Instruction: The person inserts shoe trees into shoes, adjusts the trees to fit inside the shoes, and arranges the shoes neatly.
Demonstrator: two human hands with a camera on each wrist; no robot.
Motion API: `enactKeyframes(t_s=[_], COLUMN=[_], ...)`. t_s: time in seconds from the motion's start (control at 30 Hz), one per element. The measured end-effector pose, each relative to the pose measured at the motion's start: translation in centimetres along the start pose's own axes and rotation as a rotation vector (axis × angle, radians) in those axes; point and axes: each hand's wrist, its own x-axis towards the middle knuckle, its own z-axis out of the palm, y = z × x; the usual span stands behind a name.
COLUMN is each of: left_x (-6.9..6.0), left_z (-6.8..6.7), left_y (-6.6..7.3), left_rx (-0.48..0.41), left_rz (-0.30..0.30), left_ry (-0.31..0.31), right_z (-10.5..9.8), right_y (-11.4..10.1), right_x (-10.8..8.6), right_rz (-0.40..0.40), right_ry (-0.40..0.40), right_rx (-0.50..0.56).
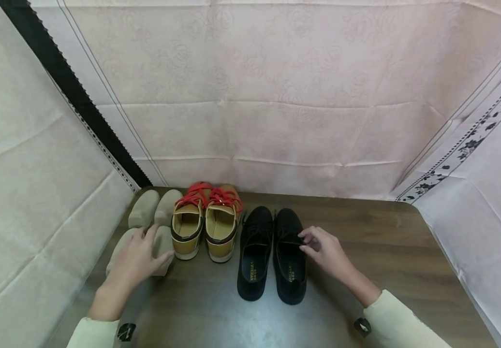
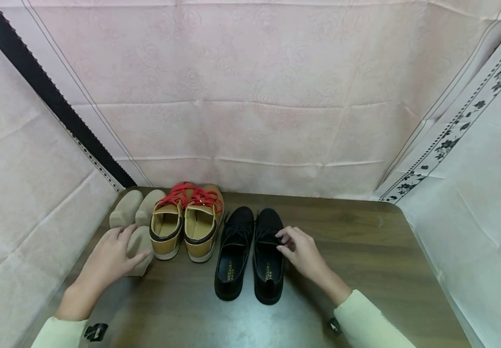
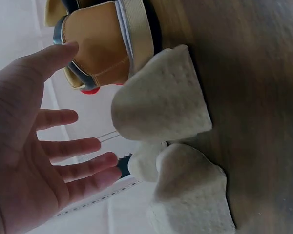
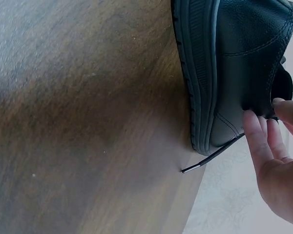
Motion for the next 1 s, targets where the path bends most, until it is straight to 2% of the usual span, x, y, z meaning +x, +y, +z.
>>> enactKeyframes(t_s=[0.27,0.47,0.63,1.0], left_x=[-0.3,-0.5,-0.6,-0.6], left_z=[0.5,0.6,0.6,1.5], left_y=[-1.3,-1.9,-1.9,-1.6], left_rx=[-0.058,-0.106,-0.151,-0.209], left_rz=[-0.056,-0.169,-0.245,-0.283], left_ry=[-0.059,-0.151,-0.200,-0.196], right_z=[0.0,-0.1,-0.1,-0.1], right_y=[0.0,-0.1,-0.1,-0.2], right_x=[0.2,0.2,0.1,0.1], right_rz=[-0.003,0.001,0.006,0.013], right_ry=[-0.006,-0.016,-0.020,-0.028], right_rx=[-0.007,-0.005,-0.008,-0.001])
